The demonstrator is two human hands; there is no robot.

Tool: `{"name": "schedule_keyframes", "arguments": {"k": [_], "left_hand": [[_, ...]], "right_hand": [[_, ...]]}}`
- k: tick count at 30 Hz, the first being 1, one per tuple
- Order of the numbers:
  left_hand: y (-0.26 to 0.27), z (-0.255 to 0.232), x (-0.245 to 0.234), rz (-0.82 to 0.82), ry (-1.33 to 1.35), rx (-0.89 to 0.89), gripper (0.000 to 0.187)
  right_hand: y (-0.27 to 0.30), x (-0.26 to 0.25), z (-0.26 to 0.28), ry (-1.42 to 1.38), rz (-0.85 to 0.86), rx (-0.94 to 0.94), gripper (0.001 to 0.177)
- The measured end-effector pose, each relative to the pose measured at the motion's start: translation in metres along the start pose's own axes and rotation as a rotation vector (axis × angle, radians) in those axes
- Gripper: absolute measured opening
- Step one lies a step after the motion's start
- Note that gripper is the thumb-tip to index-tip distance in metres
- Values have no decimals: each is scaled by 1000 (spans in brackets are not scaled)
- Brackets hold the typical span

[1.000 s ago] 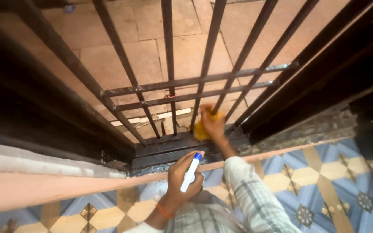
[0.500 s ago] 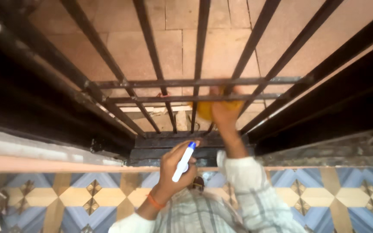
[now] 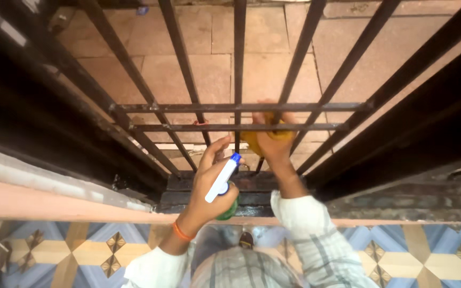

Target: The person sprays cleaning liquid from a bottle onto the bottom frame and vertical rails of a black metal gate and wipes the surfaces with a cloth.

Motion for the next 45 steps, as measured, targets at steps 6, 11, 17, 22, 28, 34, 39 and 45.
{"name": "schedule_keyframes", "arguments": {"k": [6,11,17,22,28,34,39,45], "left_hand": [[-14,11,5,68,94,19,52],[-19,24,22,147,-7,69,56],[-29,44,26,142,133,-144,49],[-33,43,31,170,97,-59,45],[-32,45,35,150,102,6,44],[-34,39,33,137,105,51,43],[-32,43,35,120,78,-29,46],[-31,46,37,124,33,20,46]], "right_hand": [[33,-2,-76,35,-74,243,14],[95,-24,-122,159,-68,244,20],[128,-58,-45,606,57,230,47],[121,-79,49,142,9,446,76],[70,-58,50,347,-83,-291,83],[66,-61,-32,503,-183,-158,37],[44,-60,3,369,-140,-280,31],[3,-58,5,334,-230,-347,23]]}}
Point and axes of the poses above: each hand's wrist, its own y-axis away from the middle knuckle, its own x-axis out of the palm, z = x × y, the point moved 4 cm from there along -y, towards the middle knuckle, and after that the axes turned 5 degrees about x, right-handed, at the moved point
